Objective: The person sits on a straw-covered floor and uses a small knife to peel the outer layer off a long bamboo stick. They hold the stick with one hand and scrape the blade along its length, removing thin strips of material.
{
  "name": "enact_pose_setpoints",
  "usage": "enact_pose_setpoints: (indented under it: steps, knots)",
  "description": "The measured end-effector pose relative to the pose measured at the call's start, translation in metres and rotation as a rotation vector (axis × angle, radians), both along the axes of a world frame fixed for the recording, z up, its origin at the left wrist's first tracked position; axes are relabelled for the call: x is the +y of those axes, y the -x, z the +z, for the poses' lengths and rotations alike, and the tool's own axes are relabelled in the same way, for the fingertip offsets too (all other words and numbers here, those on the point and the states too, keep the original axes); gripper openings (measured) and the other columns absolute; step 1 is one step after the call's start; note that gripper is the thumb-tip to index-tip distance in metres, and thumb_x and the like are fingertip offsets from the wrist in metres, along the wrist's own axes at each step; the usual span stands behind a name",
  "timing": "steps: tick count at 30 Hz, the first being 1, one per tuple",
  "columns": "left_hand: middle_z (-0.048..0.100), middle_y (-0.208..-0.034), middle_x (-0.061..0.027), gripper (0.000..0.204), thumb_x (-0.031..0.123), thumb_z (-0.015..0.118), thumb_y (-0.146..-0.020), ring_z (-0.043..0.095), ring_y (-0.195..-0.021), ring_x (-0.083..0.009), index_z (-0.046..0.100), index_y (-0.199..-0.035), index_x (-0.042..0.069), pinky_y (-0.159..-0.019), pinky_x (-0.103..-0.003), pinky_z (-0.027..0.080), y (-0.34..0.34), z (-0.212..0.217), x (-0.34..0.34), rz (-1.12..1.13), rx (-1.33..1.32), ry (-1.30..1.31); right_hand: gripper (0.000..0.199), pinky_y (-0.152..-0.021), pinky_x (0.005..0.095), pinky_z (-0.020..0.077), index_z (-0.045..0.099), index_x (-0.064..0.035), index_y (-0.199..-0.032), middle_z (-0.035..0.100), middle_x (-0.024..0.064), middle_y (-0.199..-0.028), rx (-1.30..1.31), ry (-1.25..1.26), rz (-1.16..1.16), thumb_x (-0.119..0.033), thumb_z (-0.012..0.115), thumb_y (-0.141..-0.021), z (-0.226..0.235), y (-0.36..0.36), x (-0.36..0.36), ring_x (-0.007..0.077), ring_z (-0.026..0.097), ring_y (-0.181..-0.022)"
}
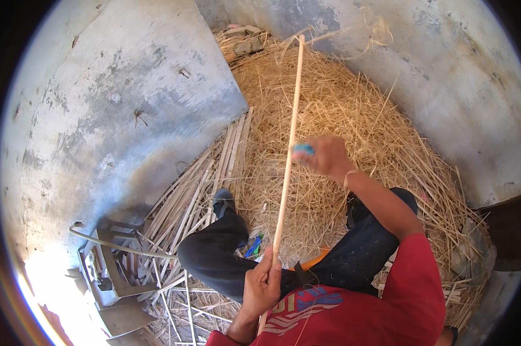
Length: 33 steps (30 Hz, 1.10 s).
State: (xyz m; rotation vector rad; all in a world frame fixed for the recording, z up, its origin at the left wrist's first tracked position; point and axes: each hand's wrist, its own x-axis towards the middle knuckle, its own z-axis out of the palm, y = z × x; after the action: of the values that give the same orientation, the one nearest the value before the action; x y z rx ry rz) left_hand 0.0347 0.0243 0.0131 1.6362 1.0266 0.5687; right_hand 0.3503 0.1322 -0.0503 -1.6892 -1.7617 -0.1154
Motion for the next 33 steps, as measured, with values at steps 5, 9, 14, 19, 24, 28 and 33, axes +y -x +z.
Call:
enact_pose_setpoints:
  steps: [5, 9, 14, 19, 24, 28, 33]
  knots:
    - [0.047, -0.067, 0.0037, 0.040, 0.006, 0.053, -0.095, 0.041, -0.060, -0.0014, 0.046, -0.130, -0.013, -0.049, -0.018, 0.034, 0.006, -0.004, -0.009, 0.003, -0.007, -0.010, 0.073, -0.034, 0.0324, 0.0349, 0.052, -0.0113, -0.054, 0.043, -0.0006, -0.043, -0.015, 0.156, -0.046, -0.076, 0.037, -0.086, -0.002, 0.000, -0.002, 0.0149, 0.043, -0.036]
    - [0.046, -0.066, 0.0039, 0.041, 0.006, 0.053, -0.094, 0.040, -0.058, -0.0005, 0.045, -0.130, -0.013, -0.048, -0.018, 0.032, 0.009, -0.001, -0.002, 0.016, 0.004, 0.010, 0.072, -0.041, 0.0345, 0.0404, 0.063, -0.0112, -0.066, 0.052, 0.0048, -0.049, -0.051, 0.130, 0.213, -0.080, 0.044, -0.078, 0.008, 0.046, -0.035, 0.0207, 0.053, -0.043]
    - [0.047, -0.065, 0.0040, 0.042, 0.004, 0.054, -0.094, 0.039, -0.057, 0.0003, 0.044, -0.131, -0.013, -0.047, -0.017, 0.031, 0.012, -0.001, -0.013, 0.006, -0.009, 0.009, 0.073, -0.035, 0.0329, 0.0347, 0.045, -0.0131, -0.049, 0.038, 0.0005, -0.039, -0.059, -0.070, 0.033, -0.077, 0.038, -0.084, 0.009, 0.004, -0.006, 0.0158, 0.042, -0.034]
    - [0.048, -0.066, 0.0038, 0.043, 0.004, 0.054, -0.093, 0.039, -0.057, 0.0002, 0.044, -0.132, -0.012, -0.046, -0.017, 0.031, 0.014, 0.010, -0.025, -0.064, -0.008, 0.063, 0.075, -0.036, 0.0326, 0.0340, 0.050, -0.0109, -0.051, 0.040, 0.0008, -0.039, 0.129, 0.082, -0.284, -0.076, 0.037, -0.085, 0.003, -0.060, 0.021, 0.0146, 0.041, -0.035]
    - [0.049, -0.067, 0.0043, 0.044, 0.004, 0.054, -0.093, 0.040, -0.058, 0.0006, 0.044, -0.133, -0.010, -0.048, -0.016, 0.032, 0.030, 0.010, -0.034, -0.034, 0.036, 0.166, 0.076, -0.036, 0.0339, 0.0352, 0.058, -0.0090, -0.056, 0.044, 0.0018, -0.041, 0.091, 0.073, -0.074, -0.076, 0.038, -0.085, -0.008, -0.018, -0.002, 0.0156, 0.042, -0.036]
    - [0.051, -0.067, 0.0048, 0.043, 0.004, 0.054, -0.093, 0.042, -0.058, 0.0013, 0.045, -0.133, -0.009, -0.048, -0.016, 0.032, 0.037, 0.006, -0.030, -0.038, 0.057, 0.100, 0.075, -0.035, 0.0352, 0.0358, 0.060, -0.0116, -0.059, 0.043, 0.0018, -0.041, -0.027, 0.049, 0.071, -0.078, 0.036, -0.084, -0.009, 0.001, -0.007, 0.0180, 0.043, -0.035]
    - [0.052, -0.062, 0.0037, 0.044, 0.004, 0.055, -0.092, 0.044, -0.055, 0.0008, 0.045, -0.133, -0.008, -0.046, -0.017, 0.035, 0.041, 0.014, -0.041, -0.094, 0.019, 0.173, 0.068, -0.037, 0.0320, 0.0364, 0.060, -0.0143, -0.062, 0.045, -0.0014, -0.044, -0.205, -0.019, -0.179, -0.068, 0.031, -0.092, -0.007, -0.079, 0.024, 0.0136, 0.043, -0.039]
